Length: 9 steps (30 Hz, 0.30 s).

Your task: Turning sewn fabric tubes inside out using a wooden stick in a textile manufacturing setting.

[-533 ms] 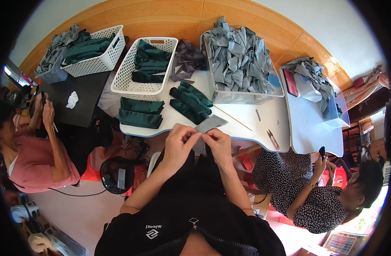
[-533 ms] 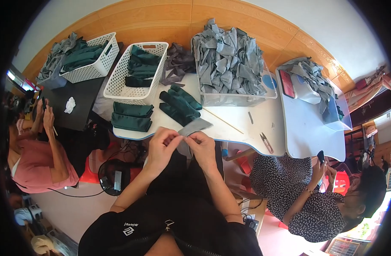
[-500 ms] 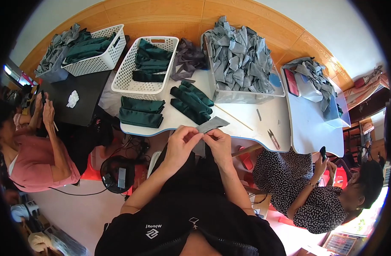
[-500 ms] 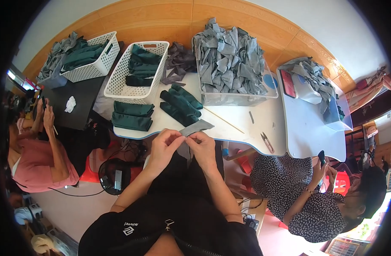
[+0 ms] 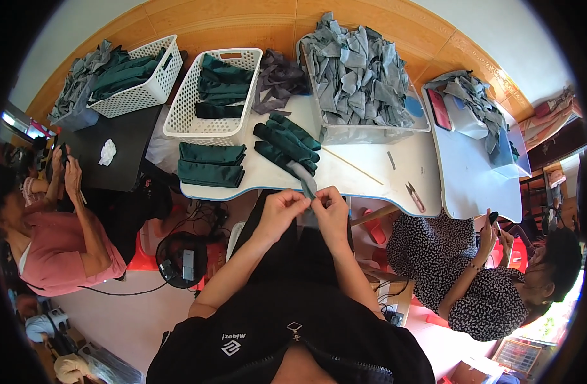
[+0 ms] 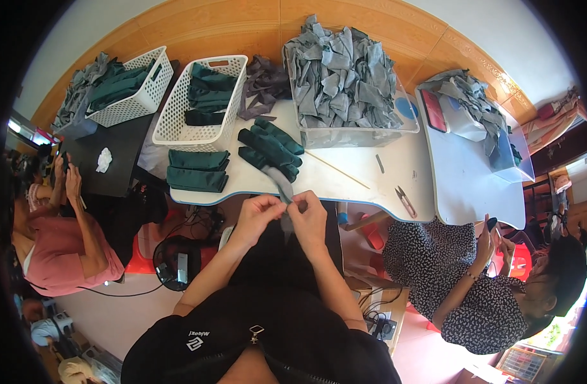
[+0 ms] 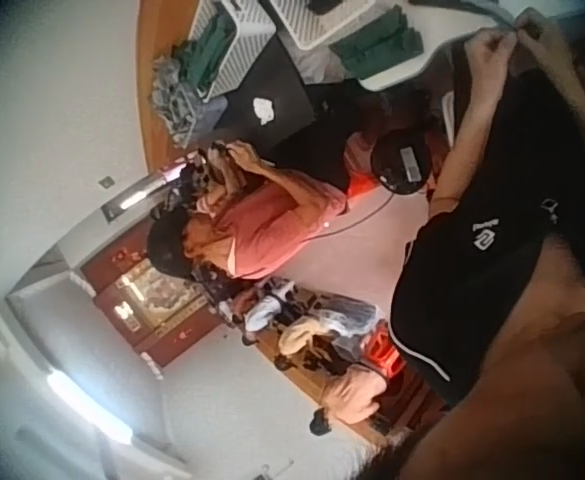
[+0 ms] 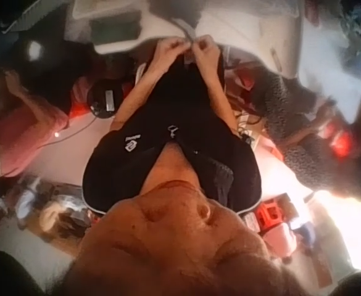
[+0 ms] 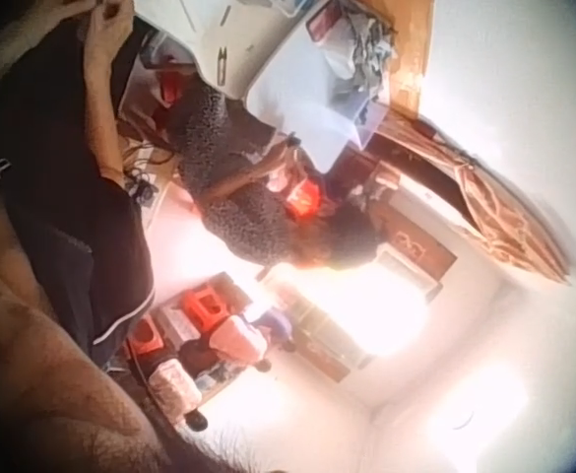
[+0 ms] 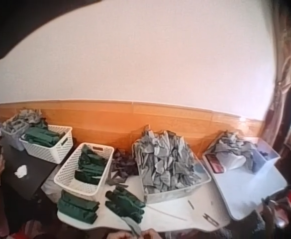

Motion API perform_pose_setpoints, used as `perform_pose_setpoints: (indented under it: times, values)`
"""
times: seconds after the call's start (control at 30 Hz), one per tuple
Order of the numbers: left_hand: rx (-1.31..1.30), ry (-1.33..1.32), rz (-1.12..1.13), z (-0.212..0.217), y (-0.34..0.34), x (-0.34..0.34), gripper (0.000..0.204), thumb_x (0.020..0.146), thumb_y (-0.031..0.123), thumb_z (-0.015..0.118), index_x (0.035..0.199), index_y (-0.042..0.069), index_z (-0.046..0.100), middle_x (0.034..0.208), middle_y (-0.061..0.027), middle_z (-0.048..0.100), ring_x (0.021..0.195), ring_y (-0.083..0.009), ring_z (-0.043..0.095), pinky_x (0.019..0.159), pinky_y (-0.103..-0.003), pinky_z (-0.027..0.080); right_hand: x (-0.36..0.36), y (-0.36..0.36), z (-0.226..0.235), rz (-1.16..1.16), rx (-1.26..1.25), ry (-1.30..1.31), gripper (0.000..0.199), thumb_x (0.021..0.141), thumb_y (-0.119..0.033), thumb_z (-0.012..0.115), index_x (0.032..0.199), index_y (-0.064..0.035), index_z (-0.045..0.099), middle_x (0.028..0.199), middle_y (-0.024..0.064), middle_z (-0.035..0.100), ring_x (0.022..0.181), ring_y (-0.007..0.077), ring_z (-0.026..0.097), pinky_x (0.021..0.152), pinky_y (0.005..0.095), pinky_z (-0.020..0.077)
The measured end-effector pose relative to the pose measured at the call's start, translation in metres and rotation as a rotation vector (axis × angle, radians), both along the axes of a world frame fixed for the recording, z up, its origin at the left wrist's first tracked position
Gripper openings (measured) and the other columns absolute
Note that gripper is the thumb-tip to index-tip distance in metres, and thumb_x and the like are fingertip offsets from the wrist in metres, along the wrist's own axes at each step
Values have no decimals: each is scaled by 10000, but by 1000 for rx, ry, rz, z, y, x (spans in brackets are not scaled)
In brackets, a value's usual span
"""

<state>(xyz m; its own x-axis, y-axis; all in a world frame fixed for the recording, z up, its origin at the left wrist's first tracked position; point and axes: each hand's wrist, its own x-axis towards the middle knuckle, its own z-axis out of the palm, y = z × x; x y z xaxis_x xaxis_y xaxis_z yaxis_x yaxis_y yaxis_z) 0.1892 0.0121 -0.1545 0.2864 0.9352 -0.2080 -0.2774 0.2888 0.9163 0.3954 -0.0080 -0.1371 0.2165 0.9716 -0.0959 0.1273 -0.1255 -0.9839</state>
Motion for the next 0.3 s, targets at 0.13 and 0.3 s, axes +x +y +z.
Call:
perform_pose_setpoints:
  times: [0.13,0.3]
  values:
    - [39,69,-15,0,-4,5,181,1206,151,944,1281,-14,931,1170,-32,929,1063,-90,808,987,-298,624,-4,3,12,-12,209,-153,183,1136,15,820,1309,-1,876,1246,91,825,1059,212,772,980,353,628]
    - [-227,-332,57,-3,17,-5,570,1216,181,952,1703,-50,767,1548,-151,896,1374,-222,847,1269,-439,638,13,-6,-32,167,-17,161,329,1187,19,788,1478,-41,928,1324,73,839,1071,193,777,994,340,625]
